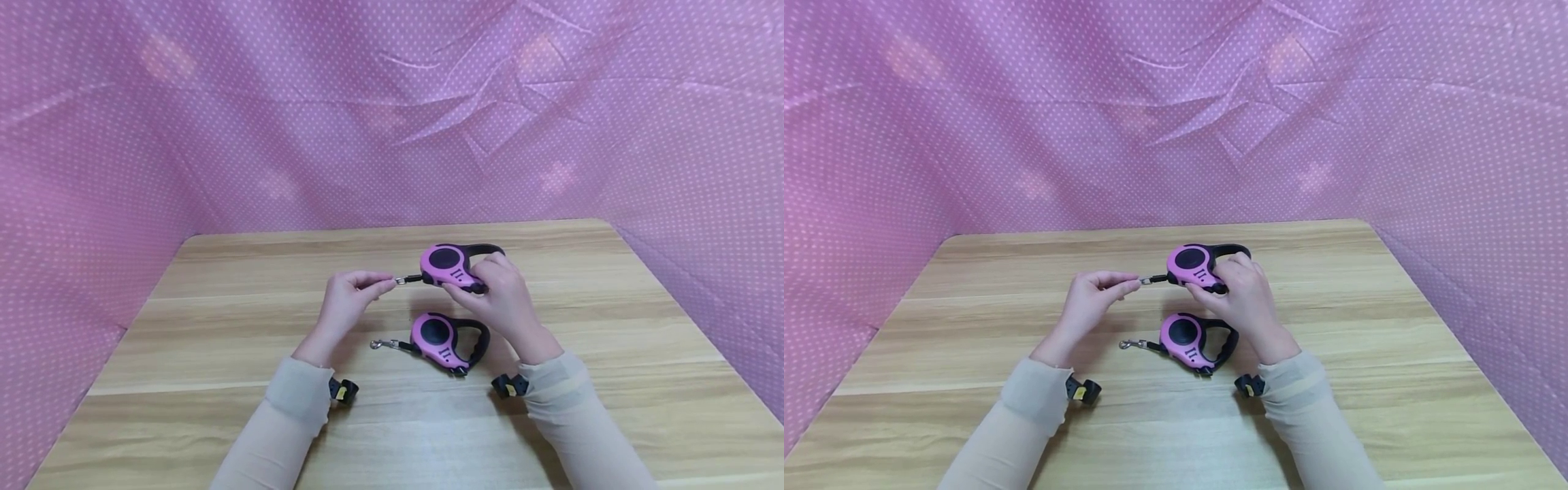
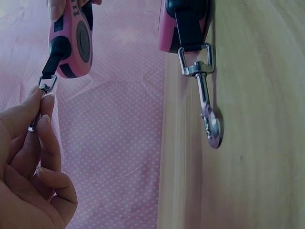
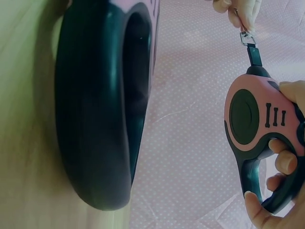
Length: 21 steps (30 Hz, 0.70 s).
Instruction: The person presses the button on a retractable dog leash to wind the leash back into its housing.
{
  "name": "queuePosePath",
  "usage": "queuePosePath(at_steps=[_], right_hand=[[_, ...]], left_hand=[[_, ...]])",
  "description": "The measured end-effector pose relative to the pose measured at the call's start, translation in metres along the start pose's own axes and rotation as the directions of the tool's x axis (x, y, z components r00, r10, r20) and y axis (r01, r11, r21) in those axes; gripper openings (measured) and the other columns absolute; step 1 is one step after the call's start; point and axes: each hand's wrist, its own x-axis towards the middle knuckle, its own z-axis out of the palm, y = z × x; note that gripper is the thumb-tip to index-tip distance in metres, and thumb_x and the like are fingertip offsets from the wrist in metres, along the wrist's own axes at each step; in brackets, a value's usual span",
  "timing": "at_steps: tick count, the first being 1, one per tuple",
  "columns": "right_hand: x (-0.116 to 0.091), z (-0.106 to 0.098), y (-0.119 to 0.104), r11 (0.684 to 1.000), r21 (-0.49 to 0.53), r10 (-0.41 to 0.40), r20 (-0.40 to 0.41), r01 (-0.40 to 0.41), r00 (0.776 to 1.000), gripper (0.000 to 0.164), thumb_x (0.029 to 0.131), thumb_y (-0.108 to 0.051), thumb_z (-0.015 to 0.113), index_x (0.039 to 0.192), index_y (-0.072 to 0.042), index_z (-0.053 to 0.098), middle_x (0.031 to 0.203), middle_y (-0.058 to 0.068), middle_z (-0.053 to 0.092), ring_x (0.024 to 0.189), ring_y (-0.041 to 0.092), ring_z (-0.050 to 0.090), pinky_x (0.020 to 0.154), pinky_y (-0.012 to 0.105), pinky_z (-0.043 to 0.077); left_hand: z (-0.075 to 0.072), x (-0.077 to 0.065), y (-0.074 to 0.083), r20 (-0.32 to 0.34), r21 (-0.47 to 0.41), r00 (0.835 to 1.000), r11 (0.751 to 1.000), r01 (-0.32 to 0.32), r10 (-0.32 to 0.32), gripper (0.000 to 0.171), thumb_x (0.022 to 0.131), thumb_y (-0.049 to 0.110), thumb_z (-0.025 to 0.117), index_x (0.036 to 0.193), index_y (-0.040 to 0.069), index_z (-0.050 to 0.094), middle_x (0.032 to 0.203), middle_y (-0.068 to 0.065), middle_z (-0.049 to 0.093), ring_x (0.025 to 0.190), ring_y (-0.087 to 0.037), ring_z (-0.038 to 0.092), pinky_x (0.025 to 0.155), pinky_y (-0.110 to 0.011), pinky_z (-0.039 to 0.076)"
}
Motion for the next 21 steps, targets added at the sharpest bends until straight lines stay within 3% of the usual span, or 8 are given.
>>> queuePosePath(at_steps=[4, 8, 14, 21], right_hand=[[0.001, 0.000, 0.001, 1.000, -0.005, -0.007, 0.022, 0.007, 1.000, 0.041, 0.077, -0.034, 0.082, 0.064, -0.008, 0.053, 0.065, 0.002, 0.050, 0.073, 0.019, 0.045, 0.059, 0.029, 0.037], [0.002, 0.002, 0.002, 1.000, -0.014, -0.015, 0.049, 0.016, 0.999, 0.042, 0.078, -0.035, 0.081, 0.065, -0.008, 0.053, 0.064, 0.001, 0.048, 0.073, 0.019, 0.044, 0.061, 0.029, 0.036], [0.003, 0.004, 0.006, 0.999, -0.030, -0.011, 0.110, 0.015, 0.994, 0.041, 0.078, -0.034, 0.083, 0.065, -0.009, 0.053, 0.063, 0.000, 0.047, 0.074, 0.017, 0.044, 0.062, 0.029, 0.037], [0.005, 0.008, 0.011, 0.998, -0.049, -0.024, 0.189, 0.033, 0.982, 0.047, 0.079, -0.035, 0.082, 0.065, -0.013, 0.043, 0.063, -0.001, 0.044, 0.074, 0.019, 0.047, 0.061, 0.029, 0.038]], left_hand=[[-0.002, 0.001, 0.001, 0.004, 0.026, 1.000, 1.000, 0.003, -0.003, 0.021, 0.085, 0.026, 0.079, 0.102, 0.014, 0.078, 0.099, -0.005, 0.077, 0.090, -0.028, 0.072, 0.076, -0.032, 0.057], [-0.002, 0.001, -0.001, 0.006, 0.051, 1.000, 0.999, -0.012, 0.011, 0.021, 0.085, 0.026, 0.079, 0.102, 0.014, 0.077, 0.100, -0.005, 0.077, 0.088, -0.019, 0.072, 0.078, -0.031, 0.058], [-0.001, 0.002, -0.003, 0.038, 0.107, 0.999, 0.994, -0.015, 0.011, 0.019, 0.087, 0.027, 0.077, 0.102, 0.015, 0.077, 0.101, -0.003, 0.077, 0.095, -0.018, 0.071, 0.086, -0.034, 0.056], [-0.001, 0.007, -0.008, 0.098, 0.194, 0.995, 0.981, 0.000, -0.019, 0.019, 0.088, 0.030, 0.075, 0.100, 0.015, 0.076, 0.097, -0.001, 0.075, 0.089, -0.016, 0.065, 0.080, -0.031, 0.053]])
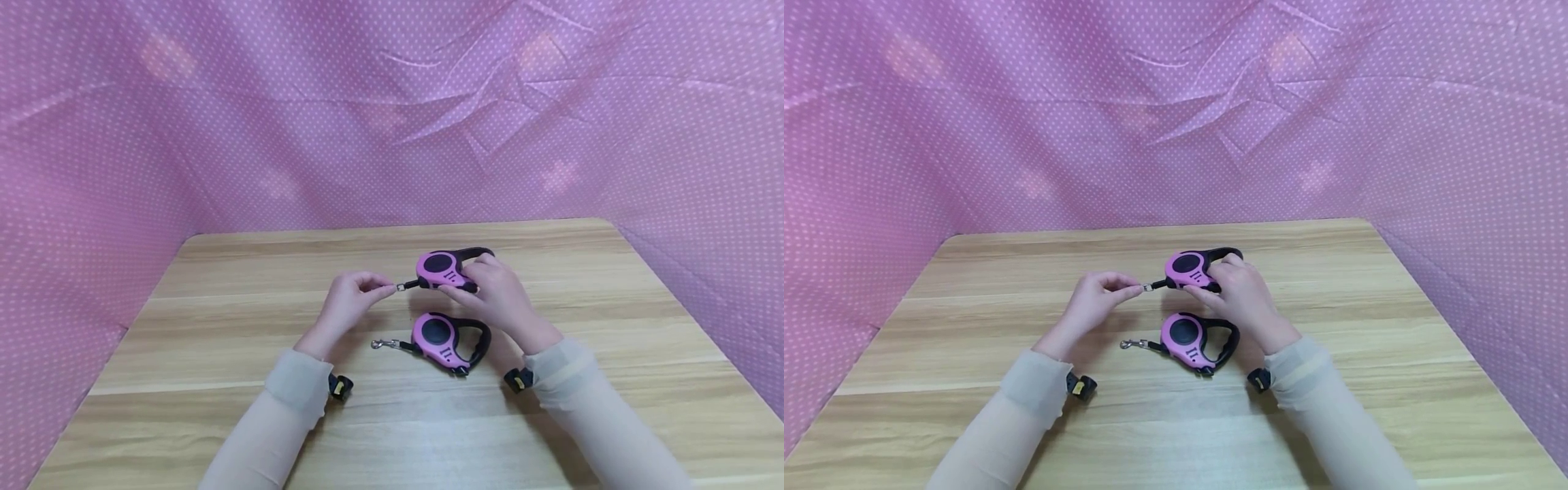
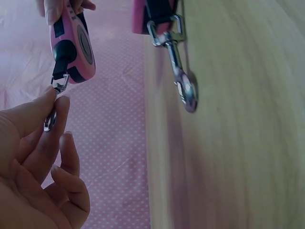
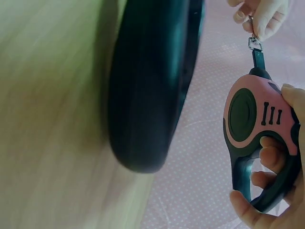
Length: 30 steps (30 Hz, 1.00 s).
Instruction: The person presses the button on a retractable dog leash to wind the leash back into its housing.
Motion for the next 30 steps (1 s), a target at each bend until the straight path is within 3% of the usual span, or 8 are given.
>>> queuePosePath(at_steps=[7, 14, 23, 30], right_hand=[[0.001, 0.005, 0.006, 0.999, -0.017, 0.032, 0.119, -0.031, 0.992, 0.042, 0.084, -0.040, 0.078, 0.068, -0.013, 0.051, 0.067, 0.000, 0.051, 0.074, 0.019, 0.051, 0.062, 0.031, 0.043], [0.002, 0.011, 0.010, 0.990, -0.051, 0.140, 0.284, -0.131, 0.949, 0.038, 0.089, -0.047, 0.071, 0.076, -0.013, 0.062, 0.076, 0.001, 0.061, 0.074, 0.019, 0.054, 0.064, 0.035, 0.048], [0.006, 0.021, 0.013, 0.984, -0.120, 0.169, 0.370, -0.133, 0.914, 0.044, 0.091, -0.052, 0.065, 0.073, -0.013, 0.059, 0.072, 0.002, 0.058, 0.073, 0.020, 0.055, 0.068, 0.037, 0.051], [0.005, 0.027, 0.016, 0.986, -0.117, 0.153, 0.403, -0.115, 0.902, 0.043, 0.091, -0.049, 0.067, 0.070, -0.013, 0.056, 0.067, -0.001, 0.055, 0.071, 0.020, 0.051, 0.067, 0.035, 0.047]], left_hand=[[0.001, 0.006, -0.005, 0.061, 0.130, 0.998, 0.991, 0.000, -0.008, 0.016, 0.088, 0.031, 0.075, 0.098, 0.018, 0.075, 0.093, 0.002, 0.074, 0.083, -0.014, 0.062, 0.077, -0.029, 0.051], [0.006, 0.011, -0.009, 0.079, 0.158, 0.994, 0.985, 0.068, -0.081, 0.015, 0.086, 0.031, 0.076, 0.095, 0.019, 0.075, 0.089, 0.003, 0.073, 0.078, -0.015, 0.061, 0.073, -0.028, 0.049], [0.010, 0.019, -0.015, 0.082, 0.234, 0.991, 0.969, 0.080, -0.102, 0.014, 0.086, 0.032, 0.077, 0.095, 0.021, 0.075, 0.091, 0.004, 0.072, 0.079, -0.013, 0.062, 0.076, -0.031, 0.050], [0.010, 0.020, -0.018, 0.147, 0.184, 0.980, 0.978, 0.102, -0.130, 0.011, 0.086, 0.023, 0.077, 0.096, 0.017, 0.075, 0.090, 0.000, 0.073, 0.076, -0.018, 0.064, 0.066, -0.025, 0.051]])
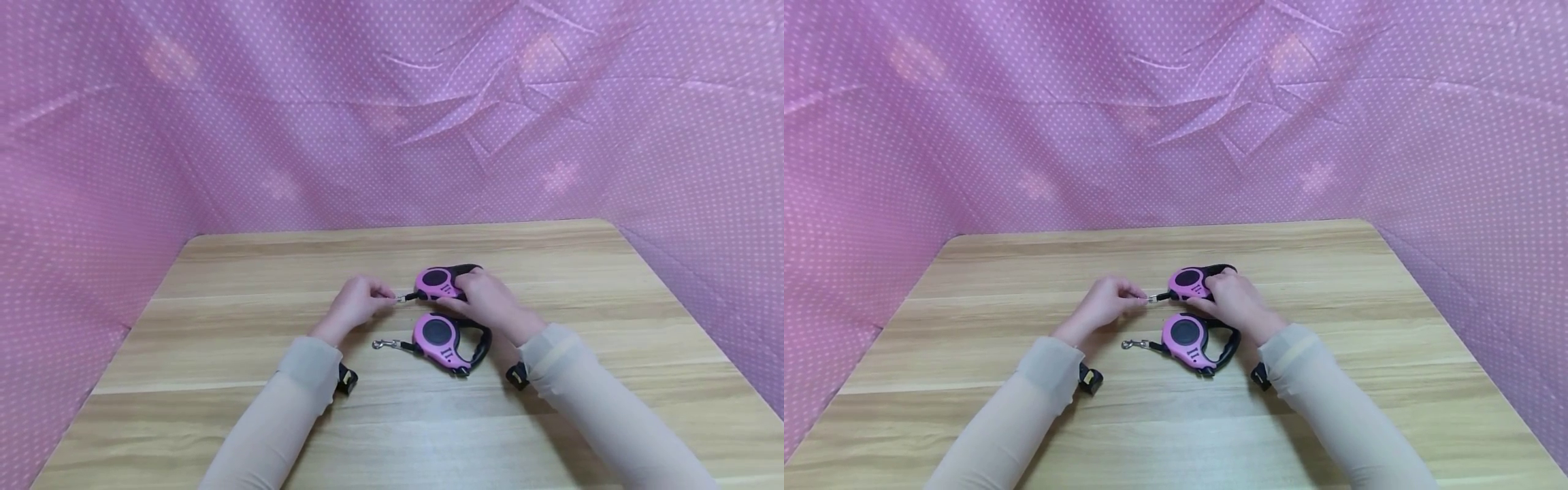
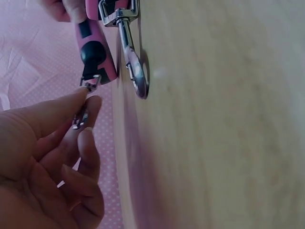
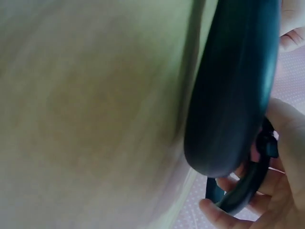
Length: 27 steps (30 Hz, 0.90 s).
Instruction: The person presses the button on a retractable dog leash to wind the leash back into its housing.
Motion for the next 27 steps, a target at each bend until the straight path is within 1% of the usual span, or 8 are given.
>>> queuePosePath(at_steps=[4, 8, 11, 13, 17, 20, 24, 27], right_hand=[[-0.001, 0.003, 0.002, 1.000, 0.007, 0.004, 0.036, -0.004, 0.999, 0.043, 0.089, -0.051, 0.069, 0.073, -0.012, 0.060, 0.075, 0.001, 0.059, 0.075, 0.021, 0.053, 0.072, 0.038, 0.049], [-0.002, 0.005, 0.003, 1.000, -0.003, -0.004, 0.044, 0.005, 0.999, 0.042, 0.086, -0.053, 0.071, 0.080, -0.011, 0.067, 0.086, 0.004, 0.063, 0.084, 0.023, 0.056, 0.080, 0.041, 0.051], [-0.001, 0.007, 0.004, 1.000, -0.008, -0.019, 0.045, 0.019, 0.999, 0.042, 0.084, -0.053, 0.073, 0.075, -0.013, 0.065, 0.083, 0.003, 0.062, 0.082, 0.022, 0.054, 0.076, 0.038, 0.049], [-0.001, 0.007, 0.004, 1.000, 0.000, -0.019, 0.057, 0.019, 0.998, 0.042, 0.083, -0.052, 0.075, 0.071, -0.014, 0.063, 0.078, 0.001, 0.059, 0.079, 0.020, 0.050, 0.072, 0.035, 0.046], [-0.002, 0.008, 0.004, 1.000, 0.026, 0.003, 0.099, -0.006, 0.995, 0.040, 0.082, -0.048, 0.077, 0.066, -0.014, 0.061, 0.074, -0.001, 0.055, 0.076, 0.018, 0.044, 0.070, 0.032, 0.041], [-0.003, 0.007, 0.004, 0.999, 0.036, 0.007, 0.104, -0.011, 0.995, 0.038, 0.081, -0.045, 0.078, 0.068, -0.013, 0.064, 0.076, 0.000, 0.057, 0.077, 0.018, 0.045, 0.073, 0.034, 0.043], [-0.005, 0.006, 0.005, 1.000, 0.026, 0.000, 0.079, -0.002, 0.997, 0.036, 0.080, -0.046, 0.079, 0.075, -0.012, 0.069, 0.079, 0.000, 0.059, 0.078, 0.018, 0.047, 0.072, 0.034, 0.043], [-0.005, 0.005, 0.006, 1.000, 0.029, -0.001, 0.061, 0.000, 0.998, 0.036, 0.080, -0.046, 0.079, 0.082, -0.011, 0.072, 0.082, 0.000, 0.062, 0.080, 0.018, 0.051, 0.073, 0.036, 0.046]], left_hand=[[0.000, 0.001, -0.004, 0.034, -0.052, 0.999, 0.999, 0.011, -0.009, 0.014, 0.085, 0.018, 0.078, 0.098, 0.012, 0.075, 0.092, -0.002, 0.073, 0.078, -0.017, 0.064, 0.068, -0.024, 0.051], [0.000, 0.001, -0.007, 0.048, -0.067, 0.999, 0.997, 0.024, -0.021, 0.017, 0.084, 0.017, 0.078, 0.098, 0.010, 0.075, 0.095, -0.004, 0.073, 0.079, -0.015, 0.063, 0.069, -0.025, 0.052], [-0.001, 0.000, -0.008, 0.054, -0.050, 0.998, 0.998, 0.028, -0.025, 0.016, 0.083, 0.018, 0.080, 0.097, 0.011, 0.075, 0.097, -0.004, 0.073, 0.082, -0.016, 0.062, 0.074, -0.026, 0.050], [-0.001, -0.001, -0.008, 0.052, -0.035, 0.998, 0.999, 0.026, -0.024, 0.016, 0.083, 0.019, 0.080, 0.096, 0.012, 0.075, 0.098, -0.003, 0.073, 0.085, -0.016, 0.062, 0.079, -0.029, 0.050], [0.000, -0.003, -0.009, 0.042, -0.025, 0.999, 0.999, 0.025, -0.024, 0.015, 0.083, 0.020, 0.080, 0.094, 0.012, 0.075, 0.099, -0.003, 0.072, 0.091, -0.018, 0.061, 0.089, -0.036, 0.049], [0.001, -0.003, -0.010, 0.039, -0.018, 0.999, 1.000, 0.025, -0.024, 0.014, 0.082, 0.019, 0.080, 0.093, 0.012, 0.075, 0.099, -0.003, 0.072, 0.093, -0.019, 0.062, 0.094, -0.039, 0.048], [0.000, -0.003, -0.010, 0.033, 0.013, 0.999, 1.000, 0.022, -0.023, 0.014, 0.083, 0.019, 0.080, 0.094, 0.012, 0.074, 0.101, -0.004, 0.072, 0.098, -0.022, 0.063, 0.099, -0.042, 0.047], [-0.001, -0.004, -0.012, 0.023, 0.025, 0.999, 0.999, 0.028, -0.028, 0.015, 0.084, 0.021, 0.078, 0.096, 0.012, 0.074, 0.103, -0.005, 0.072, 0.099, -0.022, 0.063, 0.099, -0.042, 0.047]])
